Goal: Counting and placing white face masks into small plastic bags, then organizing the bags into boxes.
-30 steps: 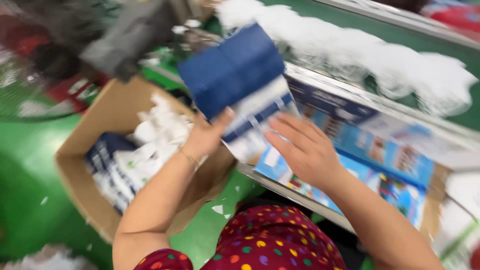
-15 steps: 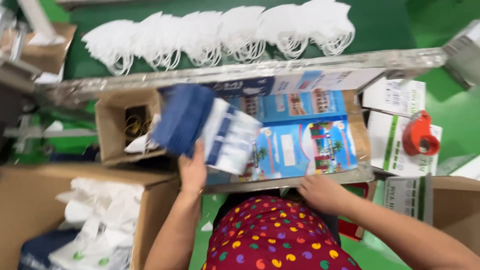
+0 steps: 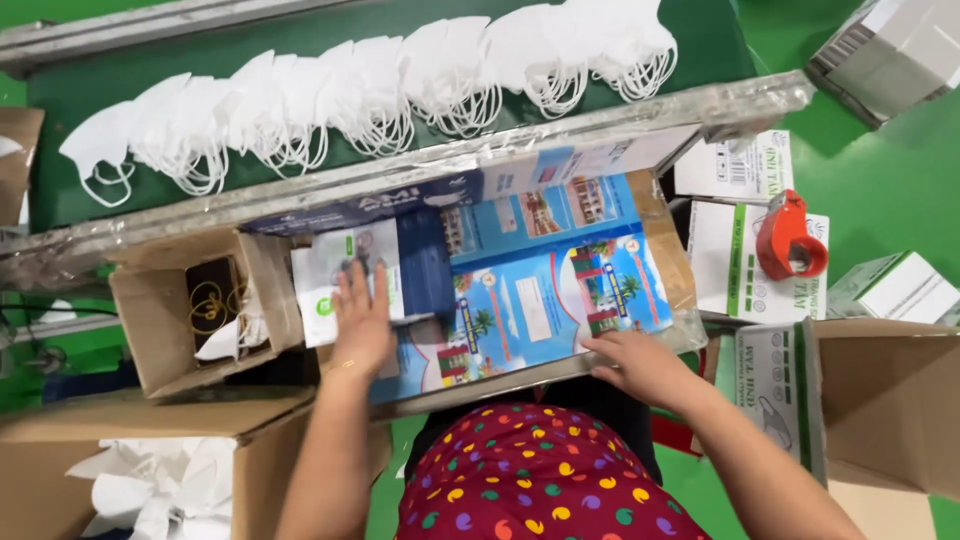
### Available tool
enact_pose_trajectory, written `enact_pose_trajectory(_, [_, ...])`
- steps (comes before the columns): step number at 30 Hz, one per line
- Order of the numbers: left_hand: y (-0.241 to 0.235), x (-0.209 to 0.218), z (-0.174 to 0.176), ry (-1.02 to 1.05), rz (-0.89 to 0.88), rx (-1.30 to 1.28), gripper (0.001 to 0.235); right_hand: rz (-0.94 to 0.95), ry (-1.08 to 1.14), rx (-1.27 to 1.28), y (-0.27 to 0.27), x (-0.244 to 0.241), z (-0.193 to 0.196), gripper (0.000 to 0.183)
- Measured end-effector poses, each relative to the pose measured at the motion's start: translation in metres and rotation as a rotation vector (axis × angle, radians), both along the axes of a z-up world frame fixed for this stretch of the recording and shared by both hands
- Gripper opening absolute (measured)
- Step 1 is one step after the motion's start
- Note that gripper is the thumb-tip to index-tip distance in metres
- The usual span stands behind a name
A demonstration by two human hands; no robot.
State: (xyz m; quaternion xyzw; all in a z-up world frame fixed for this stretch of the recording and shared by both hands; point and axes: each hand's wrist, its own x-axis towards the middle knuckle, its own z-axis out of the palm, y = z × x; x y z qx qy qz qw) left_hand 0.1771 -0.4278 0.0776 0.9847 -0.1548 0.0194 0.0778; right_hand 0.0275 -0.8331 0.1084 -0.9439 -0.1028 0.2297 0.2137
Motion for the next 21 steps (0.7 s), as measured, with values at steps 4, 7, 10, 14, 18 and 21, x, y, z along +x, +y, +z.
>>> enact_pose_trajectory(4, [-0.035,0.022,0.09,0.207,-0.212,-0.234,0.101,-0.113,-0.265,0.134,0.004,0.022,-0.035,0.037])
enact_pose_trajectory(7, [-0.118,0.066,0.117,-0.026,-0.371,-0.454,0.068,-0.194,-0.435,0.182,0.015,0.028,-0.059,0.028])
enact_pose_trajectory(10, [-0.235,0.136,0.102,-0.252,-0.446,-0.506,0.051,-0.237,-0.507,0.205,0.02,0.034,-0.067,0.022])
enact_pose_trajectory(14, [-0.372,0.206,0.093,-0.397,-0.331,-0.338,0.064,-0.244,-0.488,0.304,0.013,0.034,-0.07,0.019])
enact_pose_trajectory(18, [-0.43,0.265,0.041,-0.443,-0.165,-0.082,0.059,-0.241,-0.401,0.35,-0.002,0.035,-0.067,0.02])
enact_pose_trajectory(21, [-0.41,0.257,0.055,-0.316,-0.228,-0.044,0.034,-0.273,-0.307,0.45,-0.018,0.035,-0.066,0.022])
